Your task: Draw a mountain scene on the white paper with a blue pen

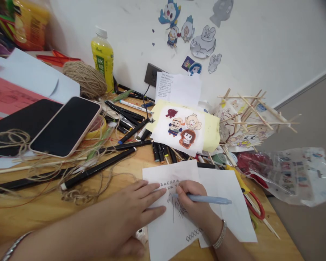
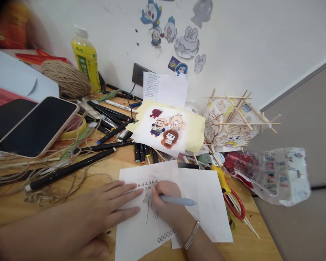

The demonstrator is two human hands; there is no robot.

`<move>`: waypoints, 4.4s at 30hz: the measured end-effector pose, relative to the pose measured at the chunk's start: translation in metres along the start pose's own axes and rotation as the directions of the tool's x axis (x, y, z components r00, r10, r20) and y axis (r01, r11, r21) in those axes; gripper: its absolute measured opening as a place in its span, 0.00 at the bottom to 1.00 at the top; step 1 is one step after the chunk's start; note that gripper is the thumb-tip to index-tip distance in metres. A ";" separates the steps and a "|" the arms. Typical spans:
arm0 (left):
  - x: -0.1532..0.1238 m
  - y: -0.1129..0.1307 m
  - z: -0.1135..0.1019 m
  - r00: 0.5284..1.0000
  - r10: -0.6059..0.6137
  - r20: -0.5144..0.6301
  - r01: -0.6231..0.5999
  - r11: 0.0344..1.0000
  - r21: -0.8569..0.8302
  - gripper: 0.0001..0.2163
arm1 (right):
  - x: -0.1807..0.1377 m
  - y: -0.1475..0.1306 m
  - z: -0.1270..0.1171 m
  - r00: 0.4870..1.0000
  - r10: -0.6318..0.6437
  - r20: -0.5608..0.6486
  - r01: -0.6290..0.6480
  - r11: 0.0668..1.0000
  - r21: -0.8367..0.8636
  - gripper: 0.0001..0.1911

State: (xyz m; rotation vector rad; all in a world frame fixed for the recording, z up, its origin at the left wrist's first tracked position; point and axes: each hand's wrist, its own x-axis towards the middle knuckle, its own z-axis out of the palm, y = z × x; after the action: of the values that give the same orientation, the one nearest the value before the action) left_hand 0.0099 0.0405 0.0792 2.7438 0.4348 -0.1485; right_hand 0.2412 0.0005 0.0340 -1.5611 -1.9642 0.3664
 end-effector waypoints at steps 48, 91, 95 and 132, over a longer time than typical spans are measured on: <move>-0.005 -0.003 0.011 0.994 -0.066 -0.088 0.050 0.984 -0.172 0.34 | 0.006 -0.008 0.009 0.995 0.083 -0.051 -0.071 0.976 0.207 0.21; 0.001 -0.011 0.040 0.994 -0.040 -0.099 0.028 0.993 -0.118 0.41 | 0.007 -0.003 0.009 0.998 0.037 0.060 -0.046 0.986 0.162 0.17; -0.002 -0.007 0.028 0.996 -0.058 -0.070 0.049 0.991 -0.127 0.38 | 0.007 -0.002 0.009 0.998 0.025 0.053 -0.033 0.984 0.173 0.17; -0.003 -0.002 0.006 0.996 -0.069 -0.048 0.056 0.971 -0.234 0.29 | 0.006 -0.003 0.010 0.997 0.027 0.066 -0.044 0.962 0.269 0.18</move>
State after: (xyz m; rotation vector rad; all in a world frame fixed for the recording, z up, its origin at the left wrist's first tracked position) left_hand 0.0065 0.0390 0.0733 2.5103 0.5193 -0.0344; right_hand 0.2324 0.0066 0.0292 -1.4254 -1.8438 0.6758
